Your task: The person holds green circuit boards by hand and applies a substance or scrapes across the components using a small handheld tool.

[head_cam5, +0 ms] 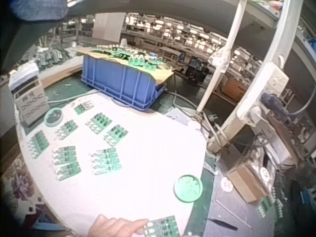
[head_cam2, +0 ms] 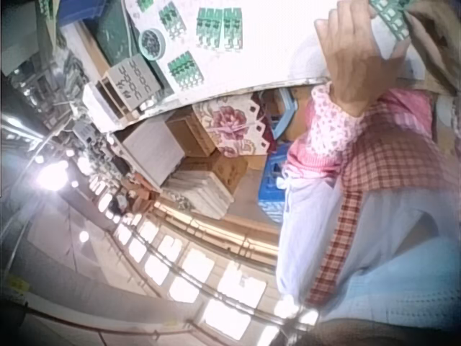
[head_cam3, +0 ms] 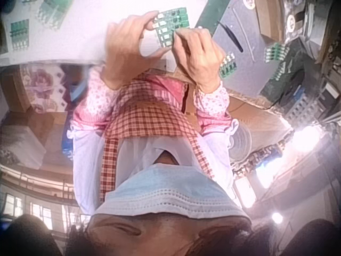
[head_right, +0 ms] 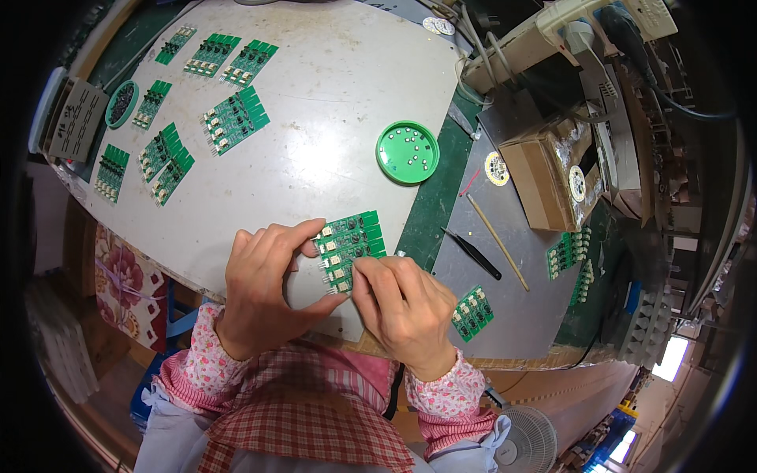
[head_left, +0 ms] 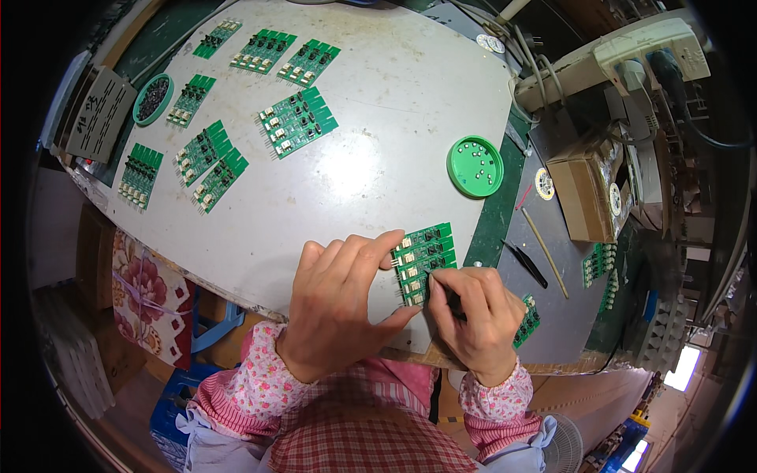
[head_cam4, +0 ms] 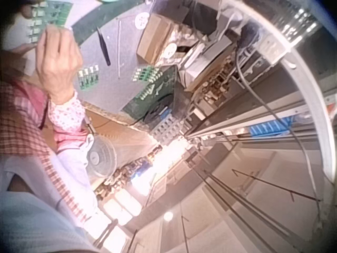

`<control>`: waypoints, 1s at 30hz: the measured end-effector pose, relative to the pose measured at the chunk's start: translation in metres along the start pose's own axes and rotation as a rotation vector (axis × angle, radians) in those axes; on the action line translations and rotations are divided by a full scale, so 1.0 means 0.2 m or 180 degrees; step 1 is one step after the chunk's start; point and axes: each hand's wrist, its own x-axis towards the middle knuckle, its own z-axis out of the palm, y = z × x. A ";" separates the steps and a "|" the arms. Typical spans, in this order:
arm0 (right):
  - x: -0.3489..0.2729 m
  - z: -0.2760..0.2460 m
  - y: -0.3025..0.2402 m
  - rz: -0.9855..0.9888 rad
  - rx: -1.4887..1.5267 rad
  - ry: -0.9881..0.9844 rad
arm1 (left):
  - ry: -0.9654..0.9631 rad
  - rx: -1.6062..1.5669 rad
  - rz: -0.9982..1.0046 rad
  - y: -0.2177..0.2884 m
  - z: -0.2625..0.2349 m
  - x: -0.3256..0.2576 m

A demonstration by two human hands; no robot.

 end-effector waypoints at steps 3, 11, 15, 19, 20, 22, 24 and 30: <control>0.00 0.00 0.00 -0.0004 -0.0013 0.0001 | -0.0015 0.0000 0.0000 0.00 0.00 0.00; -0.01 -0.01 0.00 0.0048 -0.0012 0.0083 | -0.0023 0.0002 0.0004 0.00 0.00 0.00; 0.00 -0.01 0.01 0.0008 0.0018 0.0064 | -0.0003 0.0001 0.0024 0.00 0.00 0.00; 0.00 0.00 0.01 -0.0040 0.0025 0.0062 | -0.0005 0.0006 0.0020 0.00 0.00 0.00; 0.00 0.00 0.01 -0.0039 0.0026 0.0061 | 0.0003 0.0018 0.0022 0.00 0.00 0.00; -0.01 0.00 0.01 -0.0052 -0.0008 0.0053 | 0.0012 0.0032 0.0022 0.00 0.00 0.00; -0.01 0.00 0.01 -0.0061 -0.0034 0.0043 | 0.0021 0.0015 0.0035 0.00 0.00 0.00; -0.01 0.00 0.01 -0.0096 -0.0071 0.0042 | -0.0016 0.0008 0.0004 0.00 0.00 0.00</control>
